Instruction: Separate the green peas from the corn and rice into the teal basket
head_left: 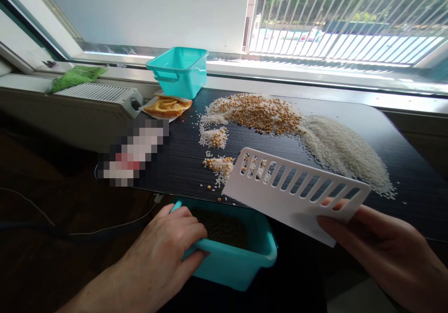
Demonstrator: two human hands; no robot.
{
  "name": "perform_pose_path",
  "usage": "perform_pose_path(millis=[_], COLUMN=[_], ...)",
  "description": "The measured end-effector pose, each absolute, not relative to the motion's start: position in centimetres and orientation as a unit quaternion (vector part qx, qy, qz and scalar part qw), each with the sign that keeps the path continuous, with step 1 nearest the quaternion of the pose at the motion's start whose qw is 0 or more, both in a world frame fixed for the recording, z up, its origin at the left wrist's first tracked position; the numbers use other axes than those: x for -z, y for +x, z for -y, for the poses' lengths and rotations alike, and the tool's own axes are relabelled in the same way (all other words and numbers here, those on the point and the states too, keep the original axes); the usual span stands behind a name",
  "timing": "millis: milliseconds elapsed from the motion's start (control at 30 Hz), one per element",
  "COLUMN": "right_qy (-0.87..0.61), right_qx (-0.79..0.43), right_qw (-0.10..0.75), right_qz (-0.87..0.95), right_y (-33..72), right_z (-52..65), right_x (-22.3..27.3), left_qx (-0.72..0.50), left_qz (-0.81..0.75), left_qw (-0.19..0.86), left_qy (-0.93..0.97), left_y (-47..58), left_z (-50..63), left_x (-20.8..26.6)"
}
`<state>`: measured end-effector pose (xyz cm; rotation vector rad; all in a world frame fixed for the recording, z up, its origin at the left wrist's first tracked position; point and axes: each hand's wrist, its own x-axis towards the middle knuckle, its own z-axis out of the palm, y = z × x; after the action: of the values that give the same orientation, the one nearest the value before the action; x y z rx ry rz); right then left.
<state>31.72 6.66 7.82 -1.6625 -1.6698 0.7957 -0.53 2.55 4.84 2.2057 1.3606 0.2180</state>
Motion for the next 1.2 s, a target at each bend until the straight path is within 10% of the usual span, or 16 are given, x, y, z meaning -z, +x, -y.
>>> perform_pose_path(millis=[1200], right_qy=[-0.535], right_qx=[-0.366], right_qw=[0.294], right_qz=[0.702], right_y=[29.0], right_z=[-8.3], right_x=[-8.0], left_qx=[-0.065], left_qz=[-0.552], left_qw=[0.276], left_qy=[0.784], left_y=[-2.1], left_z=[-1.7], left_x=[-5.2])
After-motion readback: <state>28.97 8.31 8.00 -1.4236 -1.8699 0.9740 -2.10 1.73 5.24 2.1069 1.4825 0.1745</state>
